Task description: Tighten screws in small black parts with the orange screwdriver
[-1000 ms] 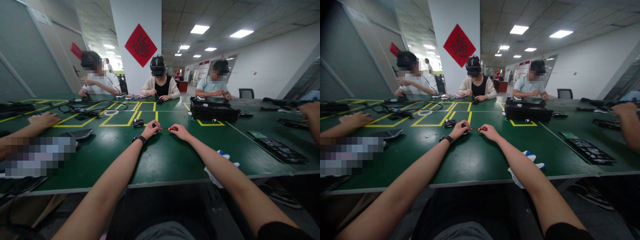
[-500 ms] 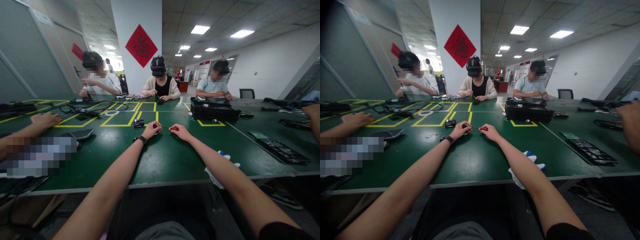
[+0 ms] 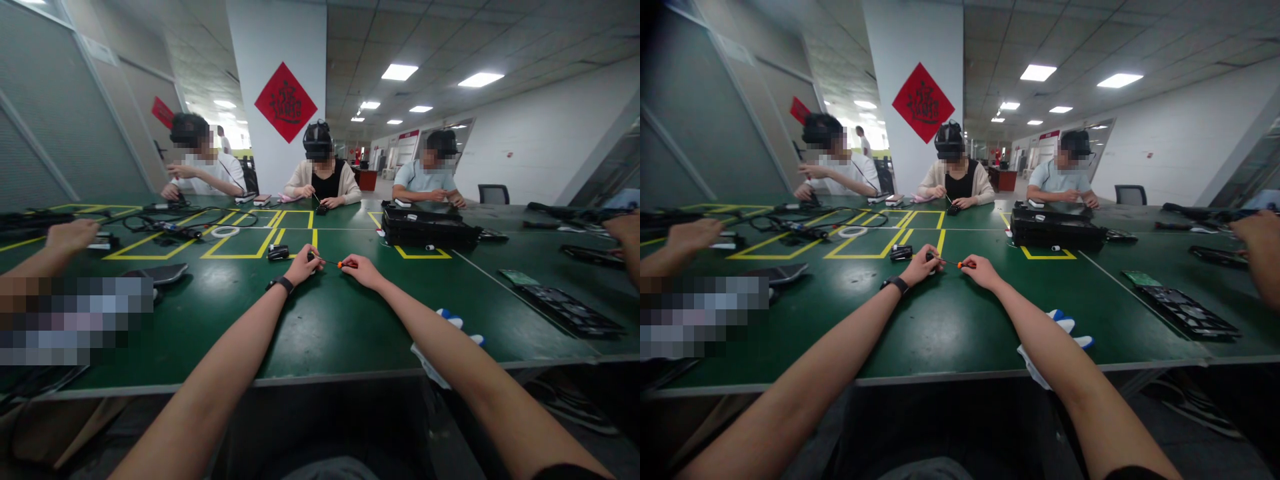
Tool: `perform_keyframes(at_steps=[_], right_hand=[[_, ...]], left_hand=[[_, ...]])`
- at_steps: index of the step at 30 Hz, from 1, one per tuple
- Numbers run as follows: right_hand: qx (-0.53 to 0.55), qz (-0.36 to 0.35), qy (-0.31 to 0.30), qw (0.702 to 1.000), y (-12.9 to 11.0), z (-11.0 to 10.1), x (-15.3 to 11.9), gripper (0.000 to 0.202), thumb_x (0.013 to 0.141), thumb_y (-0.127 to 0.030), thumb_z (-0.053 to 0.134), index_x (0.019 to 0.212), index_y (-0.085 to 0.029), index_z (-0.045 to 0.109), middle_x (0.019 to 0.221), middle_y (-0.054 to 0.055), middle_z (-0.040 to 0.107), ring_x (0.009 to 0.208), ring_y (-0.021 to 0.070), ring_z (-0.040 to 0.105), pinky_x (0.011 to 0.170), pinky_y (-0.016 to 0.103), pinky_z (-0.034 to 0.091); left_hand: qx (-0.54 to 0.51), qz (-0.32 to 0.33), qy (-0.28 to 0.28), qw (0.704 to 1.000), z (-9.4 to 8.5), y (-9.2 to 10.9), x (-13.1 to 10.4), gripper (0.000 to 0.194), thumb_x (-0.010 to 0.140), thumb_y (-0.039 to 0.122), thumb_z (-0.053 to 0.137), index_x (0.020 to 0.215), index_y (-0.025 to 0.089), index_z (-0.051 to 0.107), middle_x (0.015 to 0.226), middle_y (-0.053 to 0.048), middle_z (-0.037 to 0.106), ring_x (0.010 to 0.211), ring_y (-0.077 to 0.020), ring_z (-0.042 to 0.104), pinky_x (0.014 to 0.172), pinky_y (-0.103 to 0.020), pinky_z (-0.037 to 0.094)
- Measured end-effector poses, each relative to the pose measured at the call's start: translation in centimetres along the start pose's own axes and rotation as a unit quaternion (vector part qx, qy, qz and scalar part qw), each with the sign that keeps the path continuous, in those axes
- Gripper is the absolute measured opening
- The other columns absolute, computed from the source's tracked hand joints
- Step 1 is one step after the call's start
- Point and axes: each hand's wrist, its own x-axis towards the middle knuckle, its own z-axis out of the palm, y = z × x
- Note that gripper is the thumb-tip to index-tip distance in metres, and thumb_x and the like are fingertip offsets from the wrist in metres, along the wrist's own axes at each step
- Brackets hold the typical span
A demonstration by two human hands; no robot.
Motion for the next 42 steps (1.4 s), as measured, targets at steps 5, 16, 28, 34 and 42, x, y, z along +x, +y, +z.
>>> perform_keyframes(at_steps=[5,16,28,34,42], right_hand=[[0.0,-0.003,0.0,1.0,-0.07,-0.02,-0.08,0.016,0.068,-0.025,0.056,0.082,-0.016,0.059,0.081,0.002,0.061,0.074,0.0117,0.055,0.075,0.028,0.042],[-0.015,-0.013,-0.001,1.0,-0.62,-0.42,-0.31,0.017,0.066,-0.023,0.057,0.082,-0.016,0.059,0.079,0.002,0.06,0.073,0.0122,0.054,0.073,0.027,0.042],[-0.004,-0.017,-0.015,1.0,-0.47,-0.69,-0.32,0.021,0.064,-0.022,0.059,0.084,-0.015,0.059,0.081,0.002,0.06,0.074,0.0122,0.054,0.073,0.027,0.042],[-0.002,-0.033,-0.018,0.999,-0.6,-0.84,-0.32,0.021,0.064,-0.021,0.059,0.084,-0.015,0.058,0.081,0.002,0.06,0.075,0.0125,0.055,0.074,0.027,0.042],[0.001,-0.047,-0.011,0.999,-0.4,-0.58,-0.43,0.02,0.067,-0.022,0.058,0.086,-0.016,0.057,0.082,0.002,0.06,0.077,0.0119,0.054,0.075,0.026,0.042]], left_hand=[[0.009,0.014,-0.012,1.0,-0.18,-0.04,0.03,0.02,0.065,0.016,0.055,0.081,0.016,0.042,0.075,-0.002,0.061,0.066,-0.0116,0.06,0.062,-0.027,0.047],[0.106,0.049,0.012,0.993,-0.56,0.55,-0.24,0.032,0.054,0.033,0.068,0.075,0.017,0.05,0.073,0.0,0.061,0.068,-0.0132,0.056,0.07,-0.03,0.043],[0.12,0.055,0.026,0.991,-0.48,0.35,-0.19,0.032,0.053,0.037,0.068,0.073,0.016,0.053,0.069,0.0,0.058,0.063,-0.0117,0.051,0.063,-0.026,0.042],[0.119,0.055,0.019,0.991,-0.51,0.33,-0.21,0.033,0.054,0.038,0.067,0.073,0.016,0.053,0.07,0.0,0.057,0.063,-0.0115,0.051,0.062,-0.026,0.042],[0.127,0.062,0.012,0.99,-0.57,0.04,-0.07,0.033,0.054,0.039,0.067,0.074,0.016,0.053,0.07,0.0,0.057,0.064,-0.0116,0.052,0.062,-0.025,0.042]])
